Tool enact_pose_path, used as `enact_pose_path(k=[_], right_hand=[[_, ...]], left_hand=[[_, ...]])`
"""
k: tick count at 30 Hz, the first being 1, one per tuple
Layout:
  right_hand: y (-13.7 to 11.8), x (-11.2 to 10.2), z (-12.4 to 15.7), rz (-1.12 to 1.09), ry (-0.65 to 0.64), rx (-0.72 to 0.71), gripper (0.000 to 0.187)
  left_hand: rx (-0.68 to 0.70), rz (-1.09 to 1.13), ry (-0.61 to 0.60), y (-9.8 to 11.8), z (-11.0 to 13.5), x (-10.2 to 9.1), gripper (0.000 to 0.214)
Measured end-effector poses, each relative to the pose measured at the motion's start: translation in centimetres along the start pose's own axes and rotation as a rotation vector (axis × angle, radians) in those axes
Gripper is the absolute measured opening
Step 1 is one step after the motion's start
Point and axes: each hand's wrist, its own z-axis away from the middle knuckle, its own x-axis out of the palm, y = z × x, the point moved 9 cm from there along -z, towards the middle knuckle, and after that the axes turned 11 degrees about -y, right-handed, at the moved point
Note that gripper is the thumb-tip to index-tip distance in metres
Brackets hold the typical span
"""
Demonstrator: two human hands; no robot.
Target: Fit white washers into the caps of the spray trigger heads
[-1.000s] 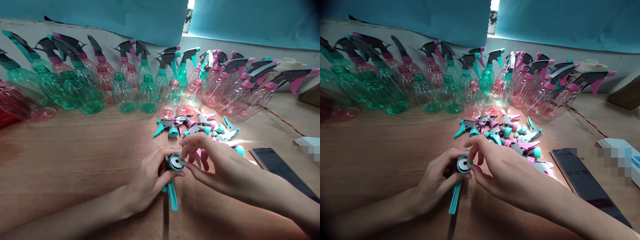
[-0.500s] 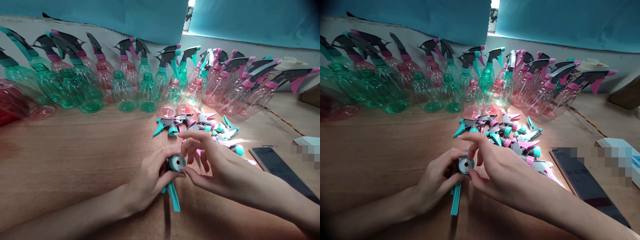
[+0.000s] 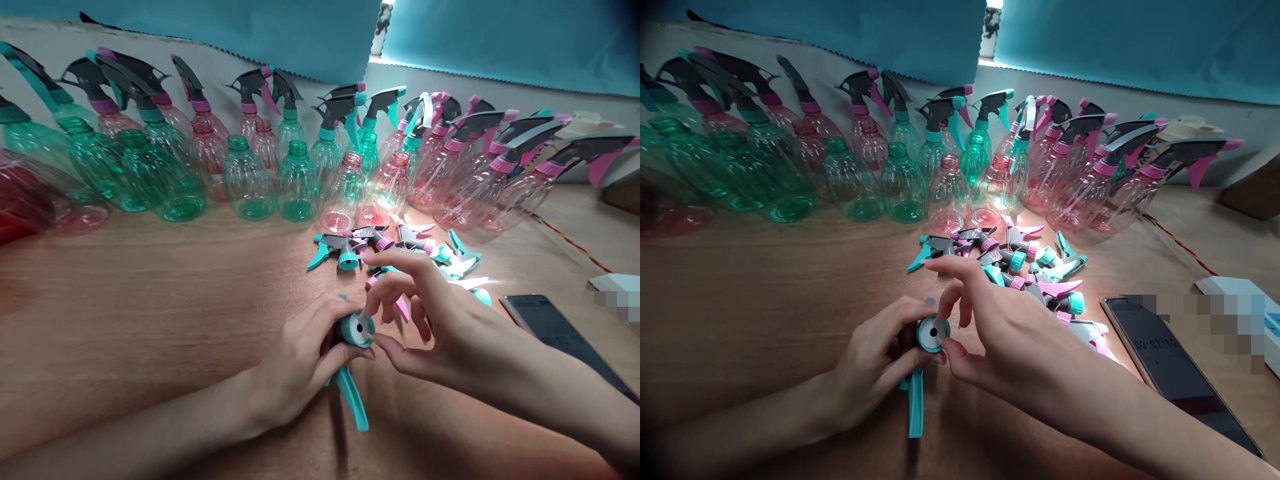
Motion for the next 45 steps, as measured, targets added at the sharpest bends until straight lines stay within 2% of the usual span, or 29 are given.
enact_pose_path(k=[8,13,16,19,26,31,35,40,45], right_hand=[[-0.3,0.6,-0.2,0.119,0.010,-0.038,0.070],[-0.6,0.3,-0.1,0.153,0.009,-0.035,0.067],[-0.9,0.0,0.3,0.209,0.020,0.002,0.071],[-1.0,-0.3,0.8,0.241,0.057,0.057,0.067],[-1.0,-0.3,1.1,0.196,0.108,0.087,0.063],[-0.6,-0.8,0.7,0.139,0.216,0.135,0.054],[-0.5,-1.1,0.5,0.025,0.231,0.160,0.049],[-1.0,-1.1,0.5,0.022,0.194,0.108,0.048],[-3.2,-0.3,0.6,0.276,0.194,-0.122,0.027]], left_hand=[[-0.015,0.024,-0.078,0.0,-0.1,0.5,0.023],[-0.022,0.021,-0.061,0.0,-0.1,0.4,0.020],[-0.014,0.003,-0.030,0.2,0.0,0.2,0.017],[0.014,-0.046,0.014,0.6,0.1,-0.1,0.017],[0.068,-0.111,0.039,1.2,0.4,-0.2,0.023],[0.050,-0.118,0.078,0.9,0.7,-0.5,0.025],[0.014,-0.078,0.084,0.3,0.6,-0.4,0.029],[0.036,-0.046,0.098,0.3,0.6,-0.4,0.028],[0.022,-0.064,0.093,0.2,0.7,-0.4,0.025]])
